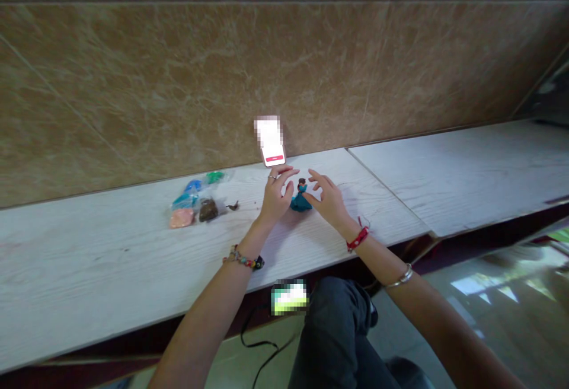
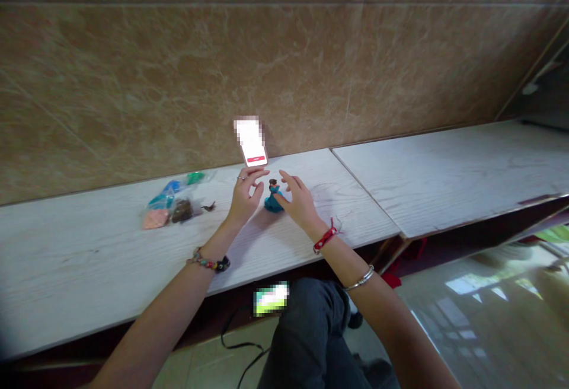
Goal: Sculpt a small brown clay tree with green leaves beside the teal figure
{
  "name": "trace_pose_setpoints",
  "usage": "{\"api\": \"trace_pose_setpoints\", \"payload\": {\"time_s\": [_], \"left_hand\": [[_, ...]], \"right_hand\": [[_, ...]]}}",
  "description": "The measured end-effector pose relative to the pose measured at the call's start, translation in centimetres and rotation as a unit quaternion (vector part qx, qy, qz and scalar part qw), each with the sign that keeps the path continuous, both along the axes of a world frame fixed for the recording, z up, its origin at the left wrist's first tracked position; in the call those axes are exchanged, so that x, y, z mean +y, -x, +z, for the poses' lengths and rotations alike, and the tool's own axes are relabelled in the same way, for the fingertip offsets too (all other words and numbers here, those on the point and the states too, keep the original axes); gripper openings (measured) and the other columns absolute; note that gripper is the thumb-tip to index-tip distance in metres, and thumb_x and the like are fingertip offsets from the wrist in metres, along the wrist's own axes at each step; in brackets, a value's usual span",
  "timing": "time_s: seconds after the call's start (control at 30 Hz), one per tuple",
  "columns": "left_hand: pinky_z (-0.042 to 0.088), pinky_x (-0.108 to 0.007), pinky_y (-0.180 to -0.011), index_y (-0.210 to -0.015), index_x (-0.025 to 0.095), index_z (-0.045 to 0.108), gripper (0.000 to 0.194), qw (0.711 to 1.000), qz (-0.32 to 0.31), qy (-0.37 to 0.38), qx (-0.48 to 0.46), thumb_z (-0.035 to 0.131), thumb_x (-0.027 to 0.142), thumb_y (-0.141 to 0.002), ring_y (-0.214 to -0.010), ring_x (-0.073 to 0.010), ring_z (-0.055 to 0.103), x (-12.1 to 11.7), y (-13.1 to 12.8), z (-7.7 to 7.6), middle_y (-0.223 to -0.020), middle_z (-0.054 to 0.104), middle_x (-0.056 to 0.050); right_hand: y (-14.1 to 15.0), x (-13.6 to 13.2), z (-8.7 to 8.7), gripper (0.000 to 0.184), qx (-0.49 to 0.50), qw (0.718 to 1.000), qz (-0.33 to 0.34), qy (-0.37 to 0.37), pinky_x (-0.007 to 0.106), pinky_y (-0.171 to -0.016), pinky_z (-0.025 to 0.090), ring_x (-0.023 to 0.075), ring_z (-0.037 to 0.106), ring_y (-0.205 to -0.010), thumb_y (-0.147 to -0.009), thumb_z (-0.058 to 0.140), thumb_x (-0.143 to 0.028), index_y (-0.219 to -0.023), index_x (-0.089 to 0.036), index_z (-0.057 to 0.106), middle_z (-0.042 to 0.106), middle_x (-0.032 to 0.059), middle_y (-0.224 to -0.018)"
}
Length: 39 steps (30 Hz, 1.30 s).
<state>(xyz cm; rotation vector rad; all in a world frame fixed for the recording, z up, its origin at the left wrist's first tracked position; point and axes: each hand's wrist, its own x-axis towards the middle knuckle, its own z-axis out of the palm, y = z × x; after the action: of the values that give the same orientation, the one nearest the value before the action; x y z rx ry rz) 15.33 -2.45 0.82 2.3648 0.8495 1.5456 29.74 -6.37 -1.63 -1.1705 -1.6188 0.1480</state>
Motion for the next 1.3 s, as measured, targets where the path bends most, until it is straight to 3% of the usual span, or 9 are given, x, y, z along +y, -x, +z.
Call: {"api": "trace_pose_setpoints", "payload": {"time_s": [0.17, 0.3, 0.6, 0.87, 1.3], "left_hand": [[0.046, -0.032, -0.079, -0.089, 0.019, 0.061, 0.019, 0.999, 0.033, 0.002, 0.002, 0.046, 0.013, -0.078, -0.097, -0.0175, 0.05, -0.45, 0.03, 0.08, -0.1, 0.051, -0.006], [0.046, -0.032, -0.079, -0.09, 0.019, 0.061, 0.02, 0.999, 0.028, -0.017, 0.008, 0.045, 0.013, -0.079, -0.096, -0.017, 0.05, -0.41, 0.01, -0.01, -0.099, 0.05, -0.006], [0.045, -0.03, -0.075, -0.091, 0.02, 0.061, 0.025, 0.996, 0.031, -0.072, 0.035, 0.042, 0.01, -0.079, -0.093, -0.0162, 0.051, -0.6, 0.03, -0.1, -0.1, 0.051, -0.006], [0.044, -0.035, -0.084, -0.084, 0.02, 0.062, 0.025, 0.999, 0.02, -0.03, 0.002, 0.041, 0.007, -0.077, -0.093, -0.0165, 0.051, -0.77, -0.24, 0.05, -0.097, 0.052, -0.005], [0.044, -0.031, -0.081, -0.09, 0.02, 0.062, 0.03, 0.999, 0.012, 0.004, -0.036, 0.039, 0.005, -0.076, -0.094, -0.0151, 0.051, -0.64, -0.22, 0.17, -0.097, 0.052, -0.005]], "right_hand": [[0.48, 0.18, 0.75, 0.027, -0.005, 0.999, -0.003, -0.045, 0.028, -0.068, 0.048, 0.013, 0.056, -0.072, -0.075, 0.057, -0.021, -0.102, -0.018, 0.059, 0.063, 0.0057, -0.09], [0.72, 0.54, 0.99, 0.019, 0.011, 0.998, -0.01, -0.058, 0.029, -0.07, 0.048, 0.0131, 0.058, -0.07, -0.077, 0.056, -0.024, -0.094, -0.018, 0.063, 0.066, 0.0053, -0.085], [0.65, 0.74, 1.06, 0.017, 0.022, 0.998, -0.029, -0.053, 0.029, -0.067, 0.049, 0.0139, 0.06, -0.069, -0.076, 0.057, -0.024, -0.09, -0.019, 0.065, 0.068, 0.0046, -0.082], [0.66, 0.85, 0.96, 0.017, 0.019, 0.998, -0.026, -0.053, 0.03, -0.069, 0.049, 0.0147, 0.061, -0.071, -0.076, 0.056, -0.022, -0.09, -0.018, 0.066, 0.068, 0.0055, -0.083], [0.64, 0.8, 0.99, 0.017, 0.032, 0.998, -0.033, -0.033, 0.029, -0.067, 0.048, 0.0144, 0.06, -0.069, -0.075, 0.057, -0.024, -0.089, -0.018, 0.066, 0.069, 0.0054, -0.083]]}}
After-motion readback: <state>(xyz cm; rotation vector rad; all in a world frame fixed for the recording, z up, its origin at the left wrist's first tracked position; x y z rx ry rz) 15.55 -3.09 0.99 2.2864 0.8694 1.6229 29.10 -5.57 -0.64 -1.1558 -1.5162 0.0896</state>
